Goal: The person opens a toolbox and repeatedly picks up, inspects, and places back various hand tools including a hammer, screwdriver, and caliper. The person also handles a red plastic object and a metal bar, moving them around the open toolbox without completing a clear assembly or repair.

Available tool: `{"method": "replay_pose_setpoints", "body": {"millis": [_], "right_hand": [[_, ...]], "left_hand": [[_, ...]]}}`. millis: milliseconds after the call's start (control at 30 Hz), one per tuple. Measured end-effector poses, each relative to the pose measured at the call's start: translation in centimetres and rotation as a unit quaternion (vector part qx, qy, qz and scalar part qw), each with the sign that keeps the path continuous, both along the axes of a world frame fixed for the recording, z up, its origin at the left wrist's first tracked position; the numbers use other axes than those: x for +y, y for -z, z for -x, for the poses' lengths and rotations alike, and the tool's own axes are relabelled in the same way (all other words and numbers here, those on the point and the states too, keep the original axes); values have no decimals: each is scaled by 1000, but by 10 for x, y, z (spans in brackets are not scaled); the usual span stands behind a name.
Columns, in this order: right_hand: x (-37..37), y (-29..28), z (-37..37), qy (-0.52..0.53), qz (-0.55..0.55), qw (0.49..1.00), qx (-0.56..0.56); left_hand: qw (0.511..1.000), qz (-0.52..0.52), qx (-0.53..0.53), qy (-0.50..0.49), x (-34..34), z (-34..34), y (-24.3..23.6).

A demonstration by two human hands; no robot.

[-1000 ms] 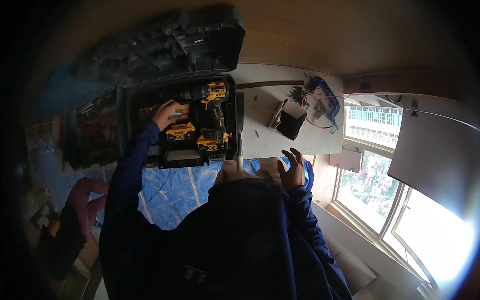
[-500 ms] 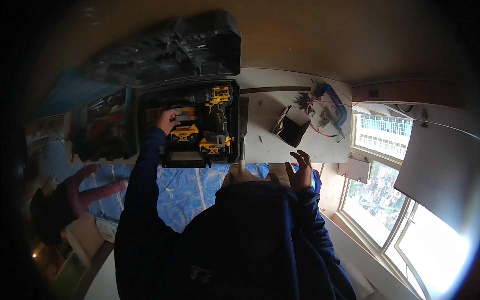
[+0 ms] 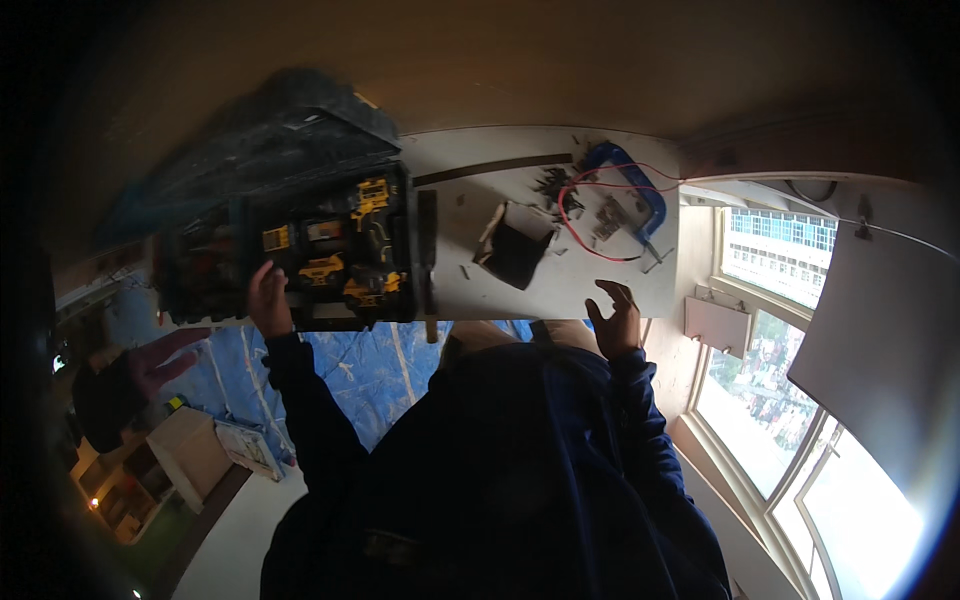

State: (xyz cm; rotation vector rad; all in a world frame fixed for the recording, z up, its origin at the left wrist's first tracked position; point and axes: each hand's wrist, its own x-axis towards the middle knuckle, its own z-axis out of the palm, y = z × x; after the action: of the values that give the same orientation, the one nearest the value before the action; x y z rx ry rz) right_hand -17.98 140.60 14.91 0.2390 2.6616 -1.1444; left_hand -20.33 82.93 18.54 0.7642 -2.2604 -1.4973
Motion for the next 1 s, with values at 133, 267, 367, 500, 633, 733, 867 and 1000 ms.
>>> {"method": "replay_pose_setpoints", "body": {"millis": [133,267,367,500,633,733,867,1000], "right_hand": [[30,22,12,16,28,999,-35],[46,49,26,42,49,998,-5],[59,55,40,83,13,996,25],[75,59,67,71,-79,988,114],[63,80,90,-75,-76,989,101],[40,83,102,-112,-99,982,111],[21,78,114,-92,-50,987,119],[5,80,98,-141,-12,989,38]], "left_hand": [[998,-17,-57,-24,139,-40,1],[985,-42,-149,78,274,-55,7],[974,50,-116,187,331,-33,12],[950,192,-89,230,365,7,9],[917,290,-146,232,377,32,31],[912,289,-161,241,375,38,52],[919,274,-165,230,369,30,68],[921,311,-145,184,353,2,79]]}}
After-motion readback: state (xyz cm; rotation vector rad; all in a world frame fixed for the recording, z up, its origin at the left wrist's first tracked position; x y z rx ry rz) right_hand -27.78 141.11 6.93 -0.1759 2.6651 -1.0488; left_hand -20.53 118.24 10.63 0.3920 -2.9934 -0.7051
